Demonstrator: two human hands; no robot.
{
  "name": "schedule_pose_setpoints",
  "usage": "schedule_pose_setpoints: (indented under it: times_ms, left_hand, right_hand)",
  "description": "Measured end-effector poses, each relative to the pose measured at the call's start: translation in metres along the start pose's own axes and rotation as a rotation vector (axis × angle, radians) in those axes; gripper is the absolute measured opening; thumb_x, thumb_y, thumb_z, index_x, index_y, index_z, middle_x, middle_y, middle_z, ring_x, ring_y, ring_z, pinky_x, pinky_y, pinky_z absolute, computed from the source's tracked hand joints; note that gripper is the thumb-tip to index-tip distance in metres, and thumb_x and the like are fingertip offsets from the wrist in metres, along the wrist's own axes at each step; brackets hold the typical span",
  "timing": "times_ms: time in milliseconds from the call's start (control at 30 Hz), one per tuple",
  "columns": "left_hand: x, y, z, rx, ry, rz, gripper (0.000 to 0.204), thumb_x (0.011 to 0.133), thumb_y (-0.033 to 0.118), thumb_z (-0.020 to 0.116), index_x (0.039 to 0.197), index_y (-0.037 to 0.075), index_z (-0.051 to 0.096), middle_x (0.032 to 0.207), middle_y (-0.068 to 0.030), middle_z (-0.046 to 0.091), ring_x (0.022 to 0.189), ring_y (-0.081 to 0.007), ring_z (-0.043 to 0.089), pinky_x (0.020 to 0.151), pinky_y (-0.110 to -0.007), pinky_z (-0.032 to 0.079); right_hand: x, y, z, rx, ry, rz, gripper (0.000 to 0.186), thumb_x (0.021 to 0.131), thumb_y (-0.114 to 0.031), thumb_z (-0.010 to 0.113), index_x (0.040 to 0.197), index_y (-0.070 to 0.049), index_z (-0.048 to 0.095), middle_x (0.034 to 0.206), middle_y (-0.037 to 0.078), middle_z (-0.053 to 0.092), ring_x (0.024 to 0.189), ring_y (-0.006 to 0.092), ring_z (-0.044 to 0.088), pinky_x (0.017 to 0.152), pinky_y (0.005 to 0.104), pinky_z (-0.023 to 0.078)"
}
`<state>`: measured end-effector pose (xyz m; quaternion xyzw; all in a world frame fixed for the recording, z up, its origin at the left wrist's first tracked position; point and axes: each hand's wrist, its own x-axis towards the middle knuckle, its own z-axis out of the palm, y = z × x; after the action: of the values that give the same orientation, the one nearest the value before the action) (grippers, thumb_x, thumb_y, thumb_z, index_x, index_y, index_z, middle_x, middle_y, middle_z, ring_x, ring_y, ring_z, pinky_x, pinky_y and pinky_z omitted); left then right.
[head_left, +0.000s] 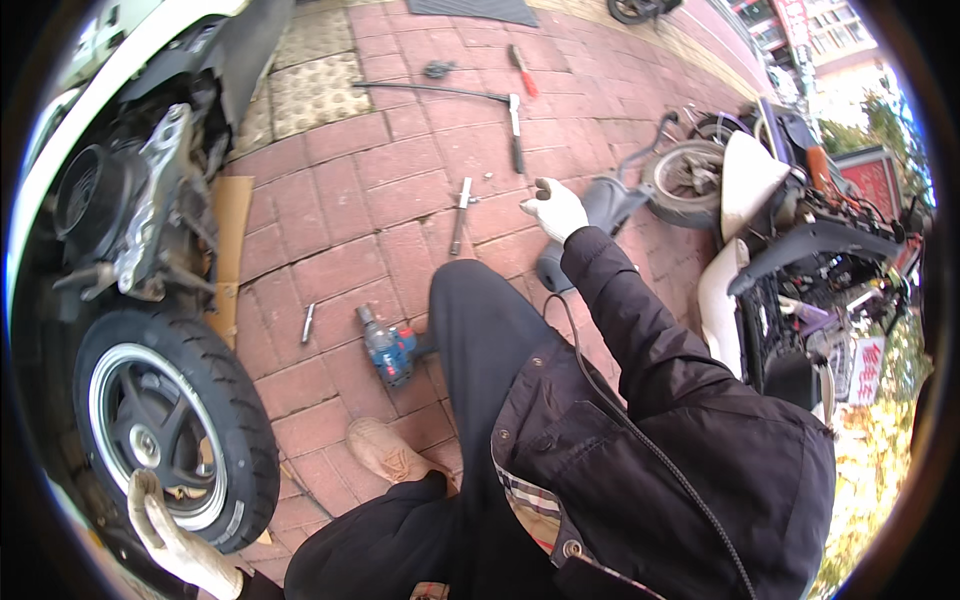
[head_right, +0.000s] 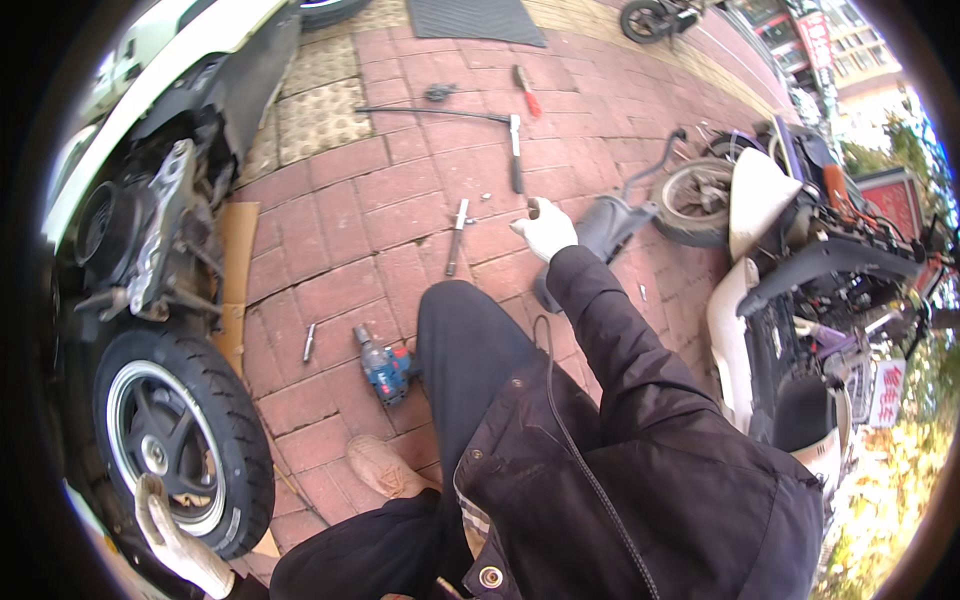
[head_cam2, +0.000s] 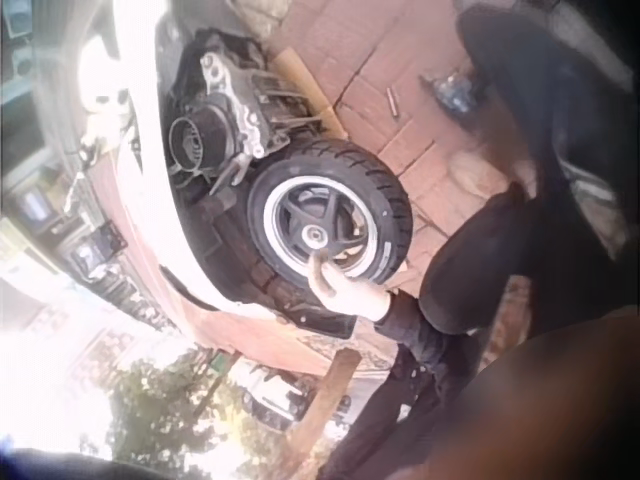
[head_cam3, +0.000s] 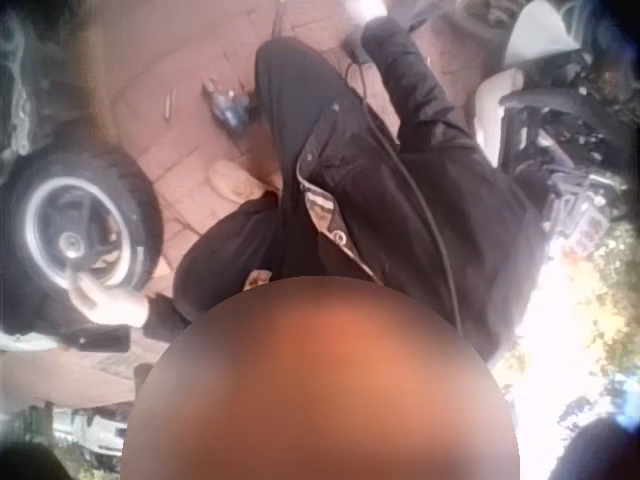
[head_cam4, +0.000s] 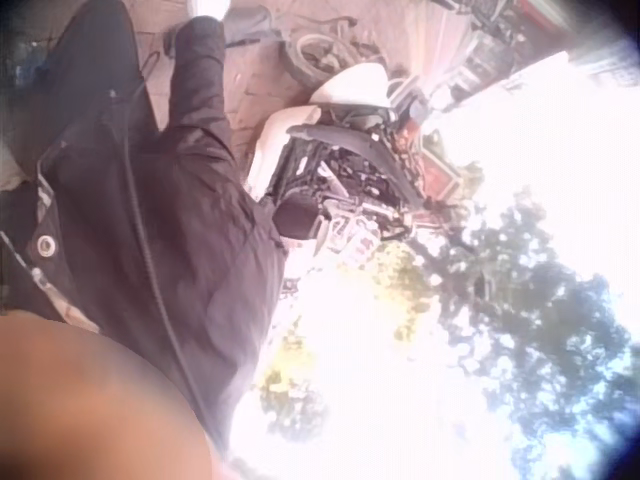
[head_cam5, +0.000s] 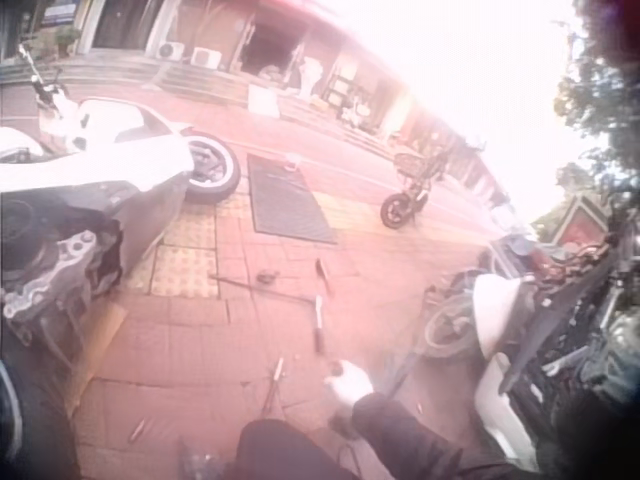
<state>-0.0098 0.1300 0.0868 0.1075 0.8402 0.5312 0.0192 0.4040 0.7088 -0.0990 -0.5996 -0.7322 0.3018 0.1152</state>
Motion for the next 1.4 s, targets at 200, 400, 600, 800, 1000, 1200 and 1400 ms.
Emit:
schedule_pose_setpoints:
  times_ms: [200,400,600,800,1000,1200,1400]
  left_hand:
    - [0.069,0.047,0.041,0.152,-0.344,0.415,0.034,0.11,0.021,0.057,0.128,-0.005,0.07,0.131,-0.0158,0.071,0.128,-0.026,0.064,0.116,-0.039,0.042]
    - [0.109,0.086,0.037,-0.023,-0.447,0.566,0.033,0.109,0.017,0.055,0.129,-0.006,0.068,0.136,-0.018,0.067,0.128,-0.0292,0.064,0.115,-0.039,0.044]
    - [0.07,0.153,0.002,-0.11,-0.61,0.366,0.028,0.105,0.015,0.06,0.12,-0.004,0.073,0.123,-0.0162,0.072,0.12,-0.0279,0.066,0.11,-0.039,0.048]
    - [-0.049,0.207,0.002,-0.204,-0.706,-0.306,0.018,0.101,0.007,0.068,0.116,-0.001,0.075,0.114,-0.0091,0.076,0.107,-0.0189,0.07,0.1,-0.034,0.054]
    - [-0.155,0.27,0.031,-0.329,-0.881,-0.74,0.02,0.104,0.002,0.067,0.122,-0.003,0.073,0.113,-0.0073,0.076,0.104,-0.0145,0.071,0.098,-0.028,0.056]
    - [-0.236,0.328,0.085,-0.319,-0.907,-0.928,0.029,0.104,0.001,0.067,0.132,-0.006,0.067,0.122,-0.0098,0.074,0.109,-0.0156,0.071,0.1,-0.029,0.056]
    - [-0.3,0.41,0.184,-0.322,-0.911,-0.938,0.048,0.107,0.009,0.065,0.151,-0.003,0.052,0.139,-0.018,0.065,0.121,-0.0254,0.07,0.092,-0.039,0.065]
  right_hand:
    - [-0.039,0.061,-0.04,-0.194,0.158,0.105,0.07,0.086,-0.028,0.084,0.143,0.007,0.062,0.134,0.026,0.072,0.128,0.0347,0.069,0.109,0.0401,0.053]
    - [-0.057,-0.005,-0.081,-0.245,0.063,0.085,0.07,0.085,-0.031,0.083,0.142,0.006,0.063,0.134,0.026,0.073,0.127,0.0353,0.07,0.109,0.0398,0.054]
    - [-0.104,-0.092,-0.107,-0.252,-0.144,0.029,0.07,0.087,-0.024,0.081,0.146,0.008,0.059,0.141,0.024,0.069,0.133,0.0334,0.066,0.112,0.0394,0.051]
    - [-0.187,-0.127,-0.214,-0.262,-0.281,0.17,0.069,0.089,-0.025,0.081,0.145,0.007,0.06,0.144,0.024,0.068,0.134,0.0311,0.066,0.114,0.0383,0.05]
    - [-0.239,-0.115,-0.337,-0.065,-0.232,0.439,0.072,0.09,-0.021,0.077,0.154,0.004,0.054,0.147,0.027,0.065,0.136,0.0325,0.065,0.115,0.0383,0.049]
    - [-0.249,-0.038,-0.392,0.035,-0.255,0.531,0.073,0.093,-0.022,0.076,0.157,0.003,0.05,0.149,0.027,0.064,0.138,0.033,0.064,0.115,0.0393,0.049]
    - [-0.215,0.02,-0.426,0.101,-0.273,0.583,0.075,0.093,-0.021,0.077,0.158,0.003,0.048,0.148,0.027,0.064,0.138,0.033,0.063,0.116,0.0388,0.048]
